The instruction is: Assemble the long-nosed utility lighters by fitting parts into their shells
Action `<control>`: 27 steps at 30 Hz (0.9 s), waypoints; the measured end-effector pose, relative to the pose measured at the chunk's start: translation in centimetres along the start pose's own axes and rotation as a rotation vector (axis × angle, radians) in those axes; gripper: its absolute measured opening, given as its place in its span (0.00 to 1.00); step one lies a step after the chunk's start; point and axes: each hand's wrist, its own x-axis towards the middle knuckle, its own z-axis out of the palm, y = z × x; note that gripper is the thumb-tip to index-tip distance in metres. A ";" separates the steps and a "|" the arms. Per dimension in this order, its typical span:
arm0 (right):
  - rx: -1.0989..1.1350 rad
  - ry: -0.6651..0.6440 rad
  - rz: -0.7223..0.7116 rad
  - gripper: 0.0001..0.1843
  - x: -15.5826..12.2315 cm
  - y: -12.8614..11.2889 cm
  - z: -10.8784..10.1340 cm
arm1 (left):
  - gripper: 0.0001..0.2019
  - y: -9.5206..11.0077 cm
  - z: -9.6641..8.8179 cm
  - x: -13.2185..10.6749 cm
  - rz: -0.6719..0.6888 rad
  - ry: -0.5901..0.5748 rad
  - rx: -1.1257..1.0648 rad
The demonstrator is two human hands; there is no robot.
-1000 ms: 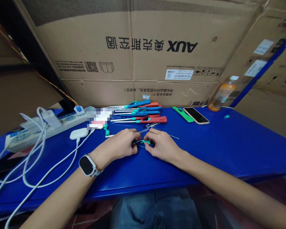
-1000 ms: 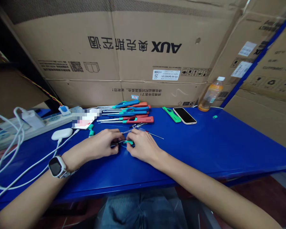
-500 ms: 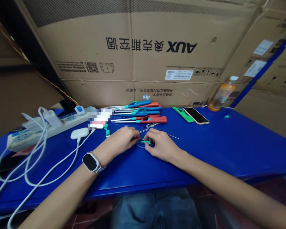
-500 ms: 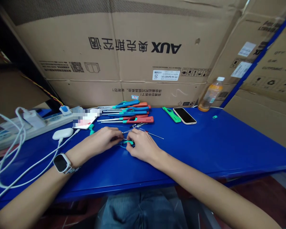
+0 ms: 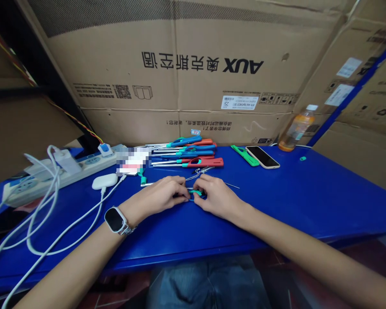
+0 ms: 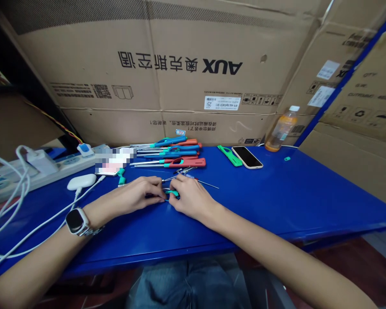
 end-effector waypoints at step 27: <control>-0.150 -0.100 0.022 0.01 0.7 0.2 -1.2 | 0.12 -0.2 0.5 0.4 0.047 0.046 0.026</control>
